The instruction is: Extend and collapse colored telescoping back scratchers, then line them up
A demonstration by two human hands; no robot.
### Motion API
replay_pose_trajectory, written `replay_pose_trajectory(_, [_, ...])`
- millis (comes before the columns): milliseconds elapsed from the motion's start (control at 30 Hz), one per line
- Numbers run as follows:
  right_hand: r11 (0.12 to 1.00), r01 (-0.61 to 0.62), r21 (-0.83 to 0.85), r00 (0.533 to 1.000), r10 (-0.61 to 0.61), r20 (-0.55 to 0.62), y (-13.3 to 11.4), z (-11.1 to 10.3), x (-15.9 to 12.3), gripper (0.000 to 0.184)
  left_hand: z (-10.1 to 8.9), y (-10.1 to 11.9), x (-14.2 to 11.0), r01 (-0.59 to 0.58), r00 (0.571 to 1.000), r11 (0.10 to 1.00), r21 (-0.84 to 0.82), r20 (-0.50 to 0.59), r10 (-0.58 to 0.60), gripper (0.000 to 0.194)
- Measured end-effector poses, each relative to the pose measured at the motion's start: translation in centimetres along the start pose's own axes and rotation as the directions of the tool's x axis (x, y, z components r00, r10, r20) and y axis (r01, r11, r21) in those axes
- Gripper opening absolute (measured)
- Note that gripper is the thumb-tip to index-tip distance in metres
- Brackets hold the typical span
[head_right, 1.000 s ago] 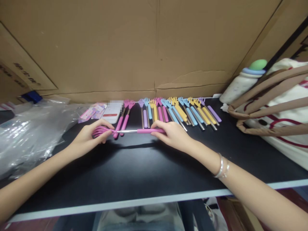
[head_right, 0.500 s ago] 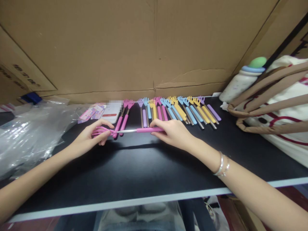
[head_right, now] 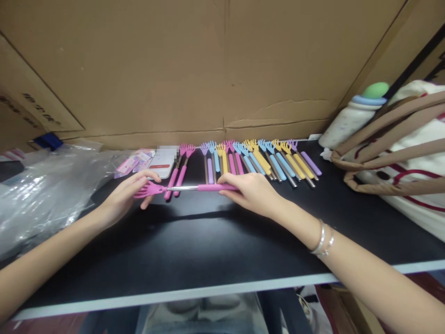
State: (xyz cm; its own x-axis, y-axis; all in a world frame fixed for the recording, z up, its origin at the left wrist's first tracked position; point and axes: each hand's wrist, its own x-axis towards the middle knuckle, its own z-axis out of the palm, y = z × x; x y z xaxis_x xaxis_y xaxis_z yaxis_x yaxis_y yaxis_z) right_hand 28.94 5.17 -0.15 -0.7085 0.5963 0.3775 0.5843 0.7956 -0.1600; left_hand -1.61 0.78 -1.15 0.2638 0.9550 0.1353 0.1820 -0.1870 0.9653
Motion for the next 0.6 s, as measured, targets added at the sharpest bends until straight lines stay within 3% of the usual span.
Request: replay_pose_trajectory(600, [0.993,0.041,-0.115,0.999,-0.04,0.015,0.04,-0.15,-0.02,0.024,0.01,-0.1,0.22,-0.052,0.999,0.994,0.101,-0.004,0.052,0.033])
